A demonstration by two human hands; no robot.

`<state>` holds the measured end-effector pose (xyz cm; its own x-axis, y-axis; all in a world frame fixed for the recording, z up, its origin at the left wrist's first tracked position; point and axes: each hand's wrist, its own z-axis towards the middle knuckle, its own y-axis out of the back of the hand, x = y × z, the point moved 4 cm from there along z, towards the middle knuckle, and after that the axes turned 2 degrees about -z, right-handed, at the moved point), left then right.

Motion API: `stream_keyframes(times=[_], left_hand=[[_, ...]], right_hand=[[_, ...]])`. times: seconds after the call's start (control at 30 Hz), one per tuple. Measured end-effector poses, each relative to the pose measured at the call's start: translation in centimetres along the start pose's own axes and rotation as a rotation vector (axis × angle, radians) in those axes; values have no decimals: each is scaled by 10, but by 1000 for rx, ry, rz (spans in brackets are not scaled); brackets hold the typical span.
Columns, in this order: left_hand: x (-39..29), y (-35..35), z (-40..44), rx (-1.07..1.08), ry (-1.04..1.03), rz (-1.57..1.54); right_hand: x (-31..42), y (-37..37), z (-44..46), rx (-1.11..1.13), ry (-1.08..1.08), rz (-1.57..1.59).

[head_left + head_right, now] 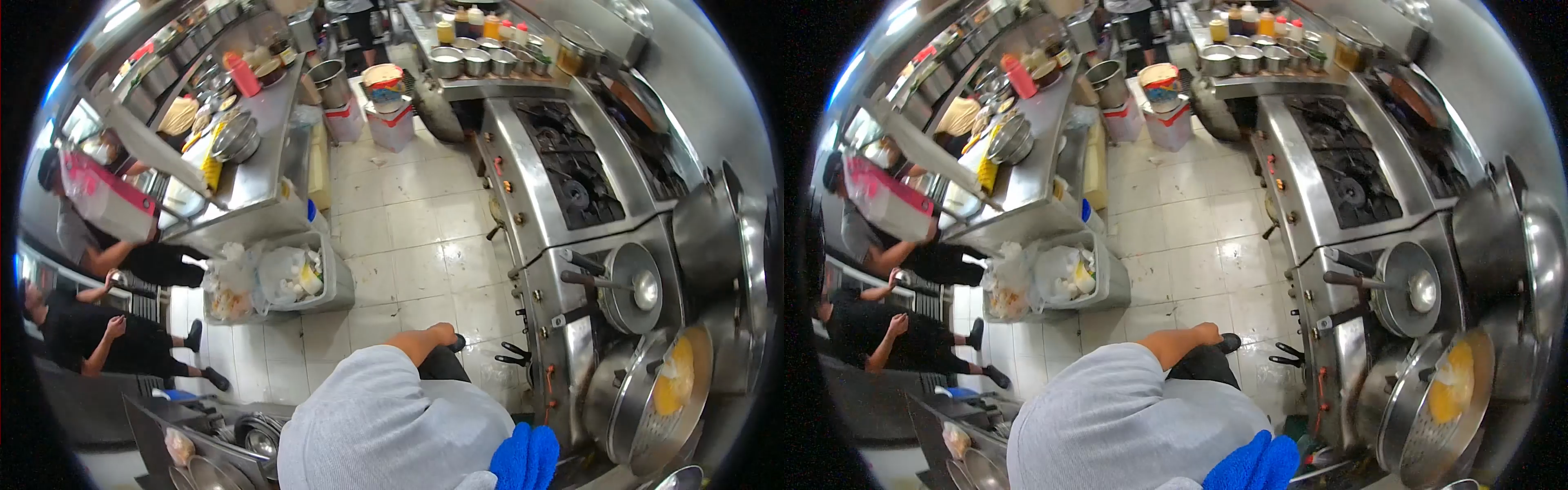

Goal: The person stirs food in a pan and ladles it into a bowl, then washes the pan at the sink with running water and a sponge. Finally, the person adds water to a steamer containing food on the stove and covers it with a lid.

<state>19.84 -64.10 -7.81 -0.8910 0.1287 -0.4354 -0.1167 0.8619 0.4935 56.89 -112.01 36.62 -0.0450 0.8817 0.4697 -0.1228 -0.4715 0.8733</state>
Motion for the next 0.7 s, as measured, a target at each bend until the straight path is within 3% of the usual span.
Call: stream_keyframes(times=[0.1,0.13,0.17,0.2,0.23,0.27,0.3,0.33,0.4,0.43,0.5,0.7], left_hand=[[-5,-14,8,60,-93,92],[18,-41,44,-63,-206,249],[12,-35,33,-3,-205,314],[38,-63,75,223,-351,606],[-13,-33,20,313,-499,838],[10,-47,49,383,-697,1031],[7,-41,53,373,-649,993],[-6,-32,45,413,-722,916],[12,-44,91,296,-1250,833],[-7,-33,93,443,-985,746],[-42,-31,99,545,-696,689],[-154,-58,97,650,-474,612]], right_hand=[[-45,18,-30,-27,-232,470],[-60,22,-50,-62,-317,595],[-71,22,-66,-84,-393,707],[-80,24,-85,-111,-459,784],[-91,29,-105,-141,-521,844],[-95,35,-129,-169,-582,882],[-110,36,-146,-173,-607,934],[-135,38,-168,-85,-496,927],[-119,52,-209,-126,-607,978],[-121,57,-222,-106,-606,942],[-112,68,-270,-156,-657,960],[-150,64,-394,-316,-765,956]])
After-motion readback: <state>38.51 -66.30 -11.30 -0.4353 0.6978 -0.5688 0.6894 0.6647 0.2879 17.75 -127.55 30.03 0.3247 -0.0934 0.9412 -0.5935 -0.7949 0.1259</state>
